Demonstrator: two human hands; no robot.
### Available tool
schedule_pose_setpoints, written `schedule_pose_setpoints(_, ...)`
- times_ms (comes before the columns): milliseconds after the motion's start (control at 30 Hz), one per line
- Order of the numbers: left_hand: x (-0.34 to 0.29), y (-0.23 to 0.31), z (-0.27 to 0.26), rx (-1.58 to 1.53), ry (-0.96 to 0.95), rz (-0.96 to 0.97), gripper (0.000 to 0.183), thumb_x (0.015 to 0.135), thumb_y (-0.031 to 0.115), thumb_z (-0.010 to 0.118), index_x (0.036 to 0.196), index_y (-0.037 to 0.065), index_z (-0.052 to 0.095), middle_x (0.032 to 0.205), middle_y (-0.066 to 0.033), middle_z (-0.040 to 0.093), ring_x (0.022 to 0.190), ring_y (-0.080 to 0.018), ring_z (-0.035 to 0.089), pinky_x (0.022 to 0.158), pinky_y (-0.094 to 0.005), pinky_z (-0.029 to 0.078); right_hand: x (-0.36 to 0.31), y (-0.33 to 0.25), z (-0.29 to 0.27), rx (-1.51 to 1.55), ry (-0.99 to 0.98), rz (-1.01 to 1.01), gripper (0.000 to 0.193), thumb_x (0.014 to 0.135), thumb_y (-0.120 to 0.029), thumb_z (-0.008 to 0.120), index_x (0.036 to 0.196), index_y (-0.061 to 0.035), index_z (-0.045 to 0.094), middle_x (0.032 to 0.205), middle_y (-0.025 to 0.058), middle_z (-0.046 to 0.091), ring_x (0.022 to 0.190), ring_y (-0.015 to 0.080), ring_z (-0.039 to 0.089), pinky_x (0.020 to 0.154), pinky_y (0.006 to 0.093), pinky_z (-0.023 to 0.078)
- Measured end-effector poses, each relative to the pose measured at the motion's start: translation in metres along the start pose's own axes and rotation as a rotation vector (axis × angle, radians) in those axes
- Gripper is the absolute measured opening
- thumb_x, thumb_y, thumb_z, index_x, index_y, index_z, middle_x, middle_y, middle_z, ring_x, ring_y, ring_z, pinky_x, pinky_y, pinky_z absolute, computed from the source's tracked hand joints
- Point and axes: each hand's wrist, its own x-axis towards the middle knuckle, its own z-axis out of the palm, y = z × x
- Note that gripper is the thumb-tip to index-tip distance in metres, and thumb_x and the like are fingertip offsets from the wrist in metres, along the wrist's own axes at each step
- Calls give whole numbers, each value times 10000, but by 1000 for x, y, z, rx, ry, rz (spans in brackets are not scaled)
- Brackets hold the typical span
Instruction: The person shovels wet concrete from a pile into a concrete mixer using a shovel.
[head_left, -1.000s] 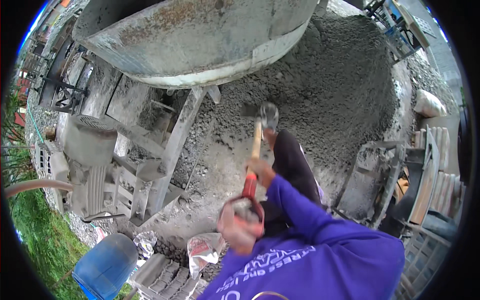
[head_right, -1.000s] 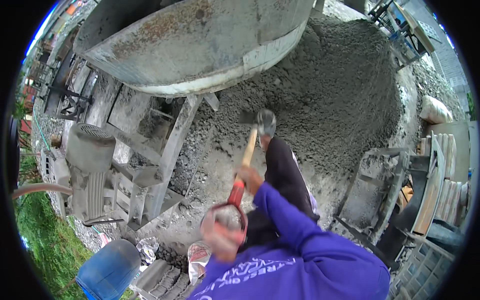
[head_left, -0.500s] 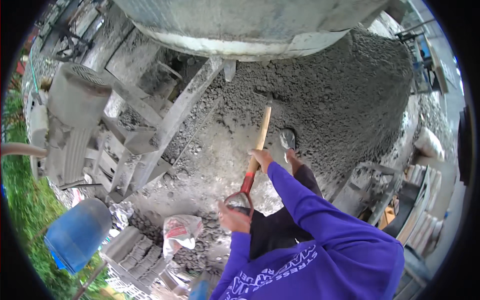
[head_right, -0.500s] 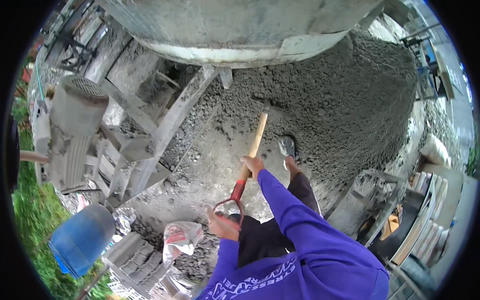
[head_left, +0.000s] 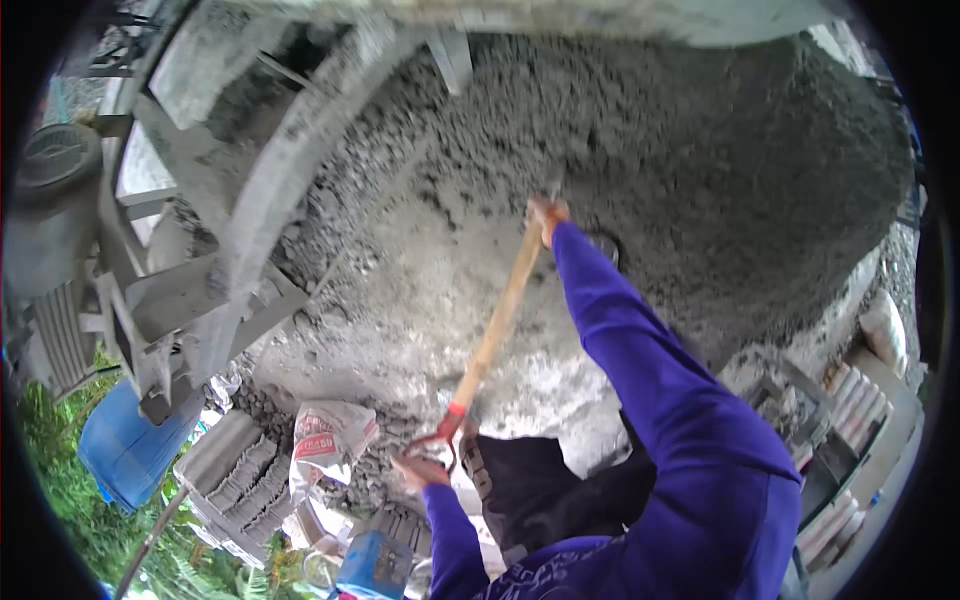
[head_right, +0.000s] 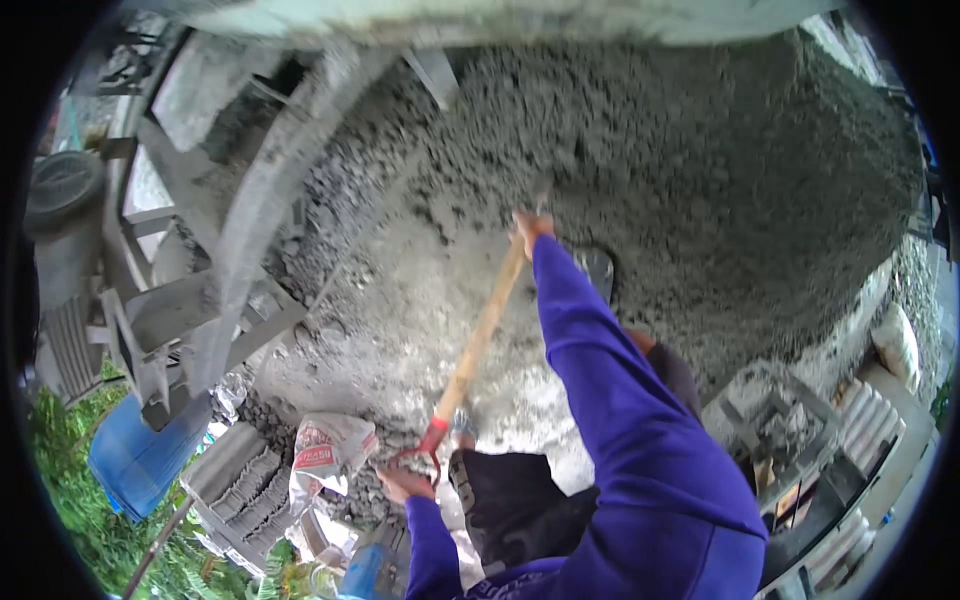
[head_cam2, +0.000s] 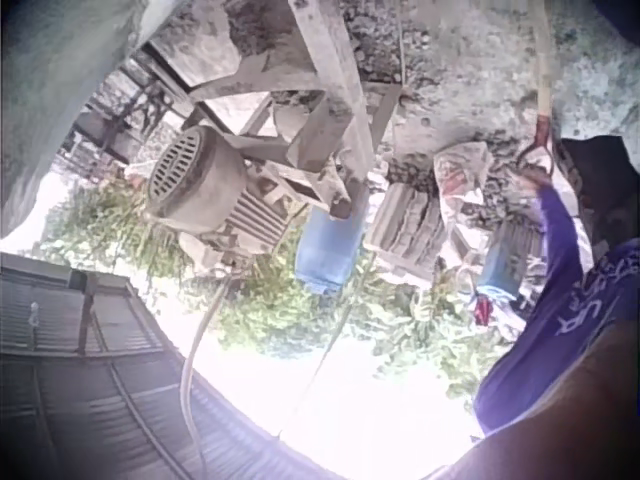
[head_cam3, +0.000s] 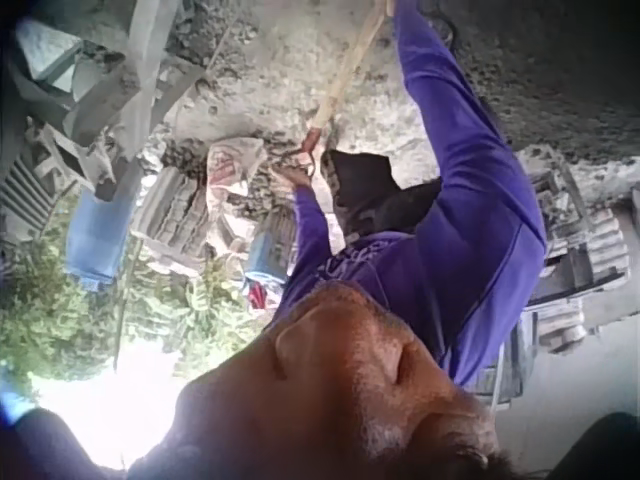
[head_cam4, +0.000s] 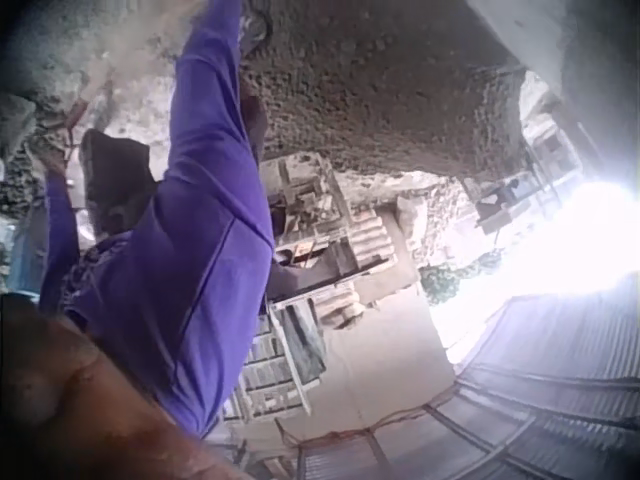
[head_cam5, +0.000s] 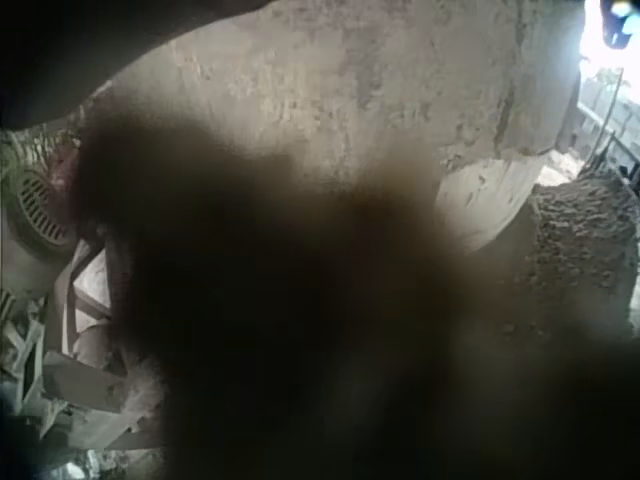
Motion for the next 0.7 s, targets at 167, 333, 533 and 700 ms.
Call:
schedule_pose_setpoints(167, -59, 35, -83, -21, 147, 120, 465, 849, 481, 527, 673, 51, 534, 587, -6, 427, 467, -118, 385, 406, -288, 262, -52, 19, -12, -61, -44, 163, 88, 776, -84, 670, 797, -28, 606, 697, 71, 569, 561, 193, 559, 464, 358, 477)
schedule_pose_setpoints(333, -161, 92, -177, 40, 229, 232, 499, 883, 467, 491, 787, -12, 594, 683, -74, 544, 626, -178, 502, 532, -346, 376, -150, 30, -60, -83, -48, 293, 111, 752, -110, 656, 708, -48, 575, 613, 66, 550, 494, 192, 546, 465, 358, 469)
schedule_pose_setpoints(533, -190, 118, -281, 454, 162, 495, 454, 904, 403, 469, 787, -18, 594, 694, -96, 555, 631, -206, 527, 558, -380, 423, -257, -35, -127, 68, 19, 370, 168, 749, -149, 673, 815, -17, 592, 710, 85, 578, 569, 224, 588, 520, 378, 506)
schedule_pose_setpoints(700, -249, 182, -206, 435, -357, 334, 435, 897, 384, 499, 850, -33, 612, 714, -126, 584, 692, -252, 574, 632, -410, 456, -274, -140, -247, 208, -111, -350, 57, 740, -81, 594, 776, -37, 588, 649, 86, 560, 549, 227, 565, 499, 391, 476)
